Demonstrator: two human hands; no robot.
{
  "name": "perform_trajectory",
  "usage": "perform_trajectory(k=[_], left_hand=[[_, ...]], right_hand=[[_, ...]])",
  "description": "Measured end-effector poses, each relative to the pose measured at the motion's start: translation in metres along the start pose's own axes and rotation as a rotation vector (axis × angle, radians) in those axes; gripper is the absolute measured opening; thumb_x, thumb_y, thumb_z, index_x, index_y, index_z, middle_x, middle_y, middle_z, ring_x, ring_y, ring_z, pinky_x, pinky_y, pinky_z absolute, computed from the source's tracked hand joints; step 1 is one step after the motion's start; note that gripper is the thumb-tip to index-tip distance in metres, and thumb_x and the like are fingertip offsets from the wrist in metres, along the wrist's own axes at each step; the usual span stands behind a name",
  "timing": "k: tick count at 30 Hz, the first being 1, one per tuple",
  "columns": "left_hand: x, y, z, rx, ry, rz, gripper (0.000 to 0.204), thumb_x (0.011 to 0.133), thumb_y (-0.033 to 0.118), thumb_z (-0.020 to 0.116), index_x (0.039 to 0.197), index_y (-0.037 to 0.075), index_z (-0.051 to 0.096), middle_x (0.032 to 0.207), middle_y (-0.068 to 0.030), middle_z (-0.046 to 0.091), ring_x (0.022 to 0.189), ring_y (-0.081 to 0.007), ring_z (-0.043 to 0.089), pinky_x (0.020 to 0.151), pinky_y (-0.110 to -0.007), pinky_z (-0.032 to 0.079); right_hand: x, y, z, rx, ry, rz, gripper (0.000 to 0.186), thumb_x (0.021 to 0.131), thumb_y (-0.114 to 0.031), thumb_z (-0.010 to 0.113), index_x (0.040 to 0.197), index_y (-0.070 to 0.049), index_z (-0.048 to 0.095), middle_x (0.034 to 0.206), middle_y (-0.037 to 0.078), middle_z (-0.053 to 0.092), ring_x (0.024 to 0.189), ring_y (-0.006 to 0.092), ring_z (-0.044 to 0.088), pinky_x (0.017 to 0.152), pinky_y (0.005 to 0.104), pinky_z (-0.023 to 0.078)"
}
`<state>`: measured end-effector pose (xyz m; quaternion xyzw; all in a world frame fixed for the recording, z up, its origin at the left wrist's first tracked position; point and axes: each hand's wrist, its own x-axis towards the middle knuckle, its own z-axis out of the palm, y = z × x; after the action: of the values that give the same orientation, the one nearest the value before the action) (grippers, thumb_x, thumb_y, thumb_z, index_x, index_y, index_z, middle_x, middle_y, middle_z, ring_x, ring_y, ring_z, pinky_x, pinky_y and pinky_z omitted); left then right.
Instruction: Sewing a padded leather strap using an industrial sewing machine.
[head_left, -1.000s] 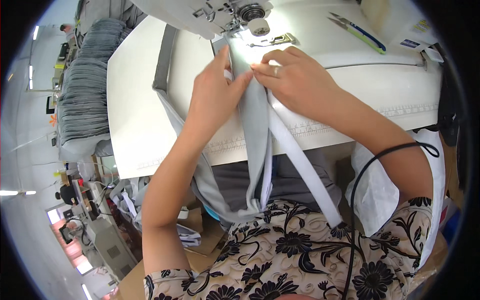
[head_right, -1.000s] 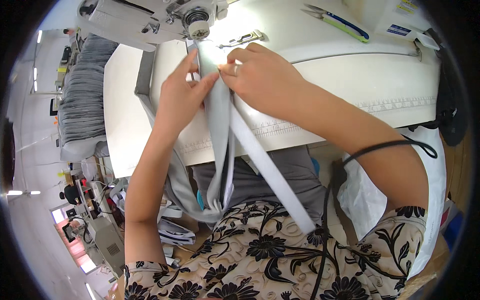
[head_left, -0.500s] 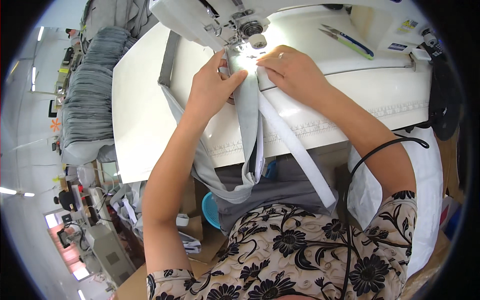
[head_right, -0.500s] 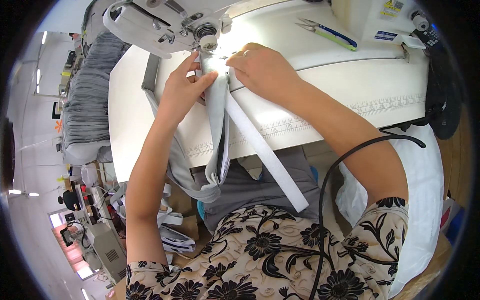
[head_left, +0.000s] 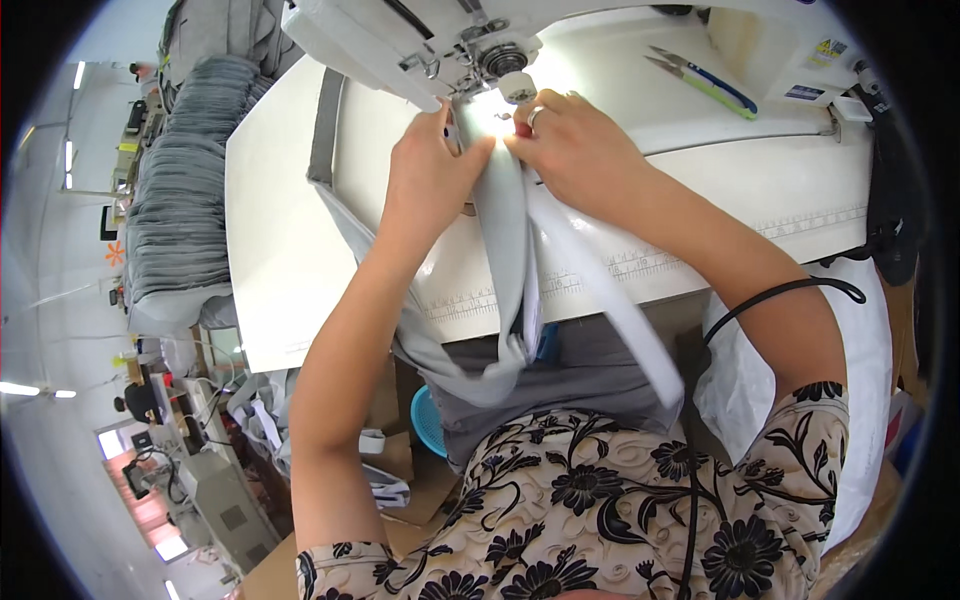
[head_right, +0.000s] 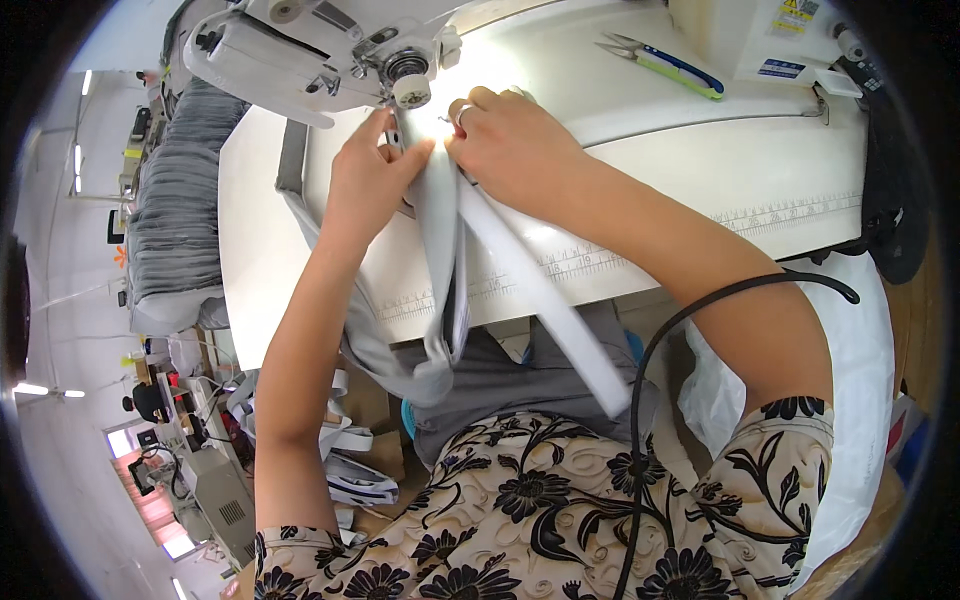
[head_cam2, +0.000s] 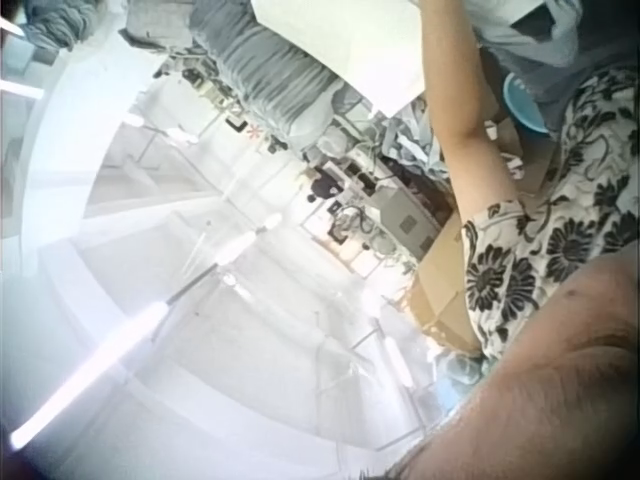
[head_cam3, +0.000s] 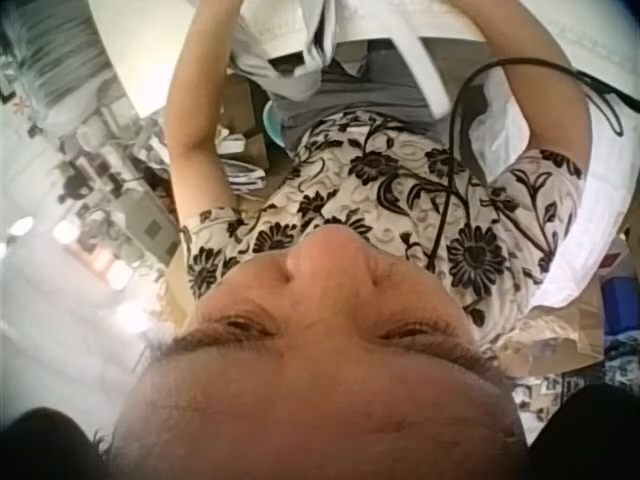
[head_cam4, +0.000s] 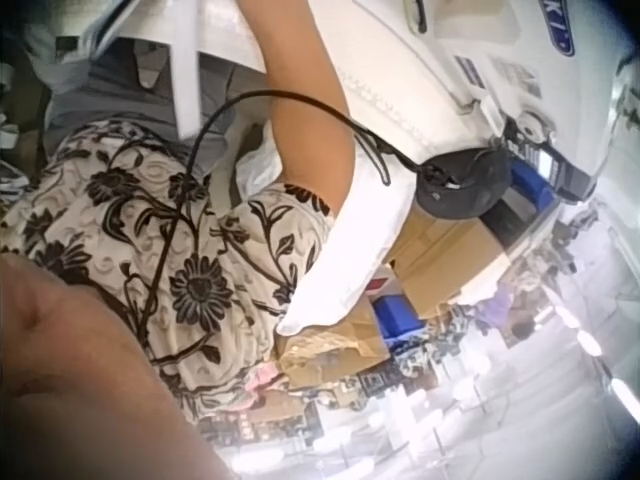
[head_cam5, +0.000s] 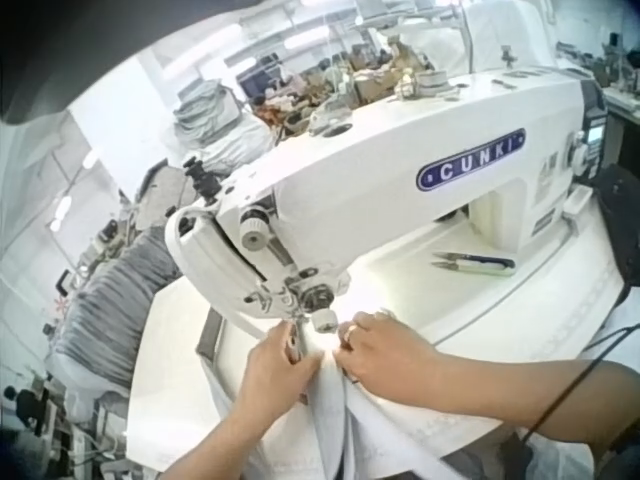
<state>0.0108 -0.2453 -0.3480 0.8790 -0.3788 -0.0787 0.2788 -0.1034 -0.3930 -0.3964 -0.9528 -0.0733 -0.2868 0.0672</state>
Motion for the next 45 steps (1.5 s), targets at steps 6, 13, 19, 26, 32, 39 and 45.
perform_trajectory(k=[6, 13, 19, 26, 32, 39, 45], left_hand=[[0.007, 0.0, -0.007, 0.006, -0.033, -0.081, 0.047, 0.077, 0.026, 0.074, 0.106, -0.008, 0.059, 0.069, -0.0126, 0.062, 0.06, -0.0221, 0.062, 0.061, -0.034, 0.05], [-0.05, 0.021, -0.036, 0.061, -0.094, 0.033, 0.063, 0.079, 0.035, 0.077, 0.126, -0.002, 0.057, 0.099, -0.0153, 0.069, 0.083, -0.0202, 0.067, 0.072, -0.031, 0.053], [-0.144, 0.044, -0.042, 0.143, -0.225, 0.038, 0.061, 0.072, 0.03, 0.084, 0.121, 0.002, 0.062, 0.089, -0.0134, 0.069, 0.074, -0.0173, 0.066, 0.067, -0.028, 0.052], [-0.146, 0.04, -0.03, 0.273, -0.199, 0.2, 0.033, 0.073, 0.018, 0.081, 0.098, 0.002, 0.067, 0.072, -0.0086, 0.062, 0.059, -0.0208, 0.06, 0.055, -0.03, 0.048], [-0.142, 0.037, -0.019, 0.315, 0.233, 0.751, 0.031, 0.074, 0.011, 0.075, 0.102, 0.003, 0.066, 0.09, -0.0102, 0.063, 0.074, -0.0251, 0.064, 0.062, -0.034, 0.052], [-0.153, 0.036, -0.026, -0.07, 0.223, 0.433, 0.022, 0.075, -0.002, 0.075, 0.096, -0.001, 0.068, 0.086, -0.0113, 0.068, 0.075, -0.0234, 0.066, 0.065, -0.03, 0.054], [-0.166, 0.038, -0.037, -0.304, 0.168, 0.13, 0.026, 0.077, -0.001, 0.076, 0.102, 0.001, 0.069, 0.089, -0.0087, 0.071, 0.08, -0.0169, 0.068, 0.069, -0.027, 0.053]], right_hand=[[0.004, -0.002, 0.003, 0.041, 0.075, 0.037, 0.013, 0.077, -0.009, 0.058, 0.081, -0.003, 0.068, 0.1, 0.01, 0.064, 0.095, 0.0229, 0.058, 0.081, 0.035, 0.049], [-0.008, 0.012, -0.017, 0.402, 0.027, 0.227, 0.019, 0.081, -0.009, 0.057, 0.094, -0.005, 0.072, 0.101, 0.01, 0.067, 0.096, 0.0261, 0.061, 0.082, 0.0385, 0.05], [-0.019, 0.004, -0.029, 0.597, -0.131, 0.043, 0.025, 0.08, -0.013, 0.068, 0.104, -0.013, 0.072, 0.099, 0.007, 0.066, 0.096, 0.0257, 0.061, 0.081, 0.0382, 0.05], [-0.016, -0.014, -0.021, 0.536, -0.059, -0.21, 0.03, 0.079, -0.017, 0.071, 0.109, -0.01, 0.068, 0.104, 0.007, 0.065, 0.096, 0.0237, 0.061, 0.079, 0.0367, 0.051], [-0.036, 0.019, -0.038, 0.074, 0.032, -0.076, 0.017, 0.084, -0.012, 0.059, 0.095, -0.001, 0.066, 0.101, 0.012, 0.067, 0.1, 0.0284, 0.063, 0.087, 0.042, 0.05], [-0.083, 0.12, -0.07, -0.422, -0.236, 0.474, 0.029, 0.084, -0.012, 0.059, 0.111, -0.002, 0.064, 0.104, 0.017, 0.065, 0.097, 0.0302, 0.063, 0.085, 0.0392, 0.052], [-0.082, 0.088, -0.068, -0.001, -0.024, 0.474, 0.03, 0.09, -0.011, 0.054, 0.117, -0.002, 0.063, 0.093, 0.013, 0.068, 0.083, 0.027, 0.064, 0.077, 0.0342, 0.051]])
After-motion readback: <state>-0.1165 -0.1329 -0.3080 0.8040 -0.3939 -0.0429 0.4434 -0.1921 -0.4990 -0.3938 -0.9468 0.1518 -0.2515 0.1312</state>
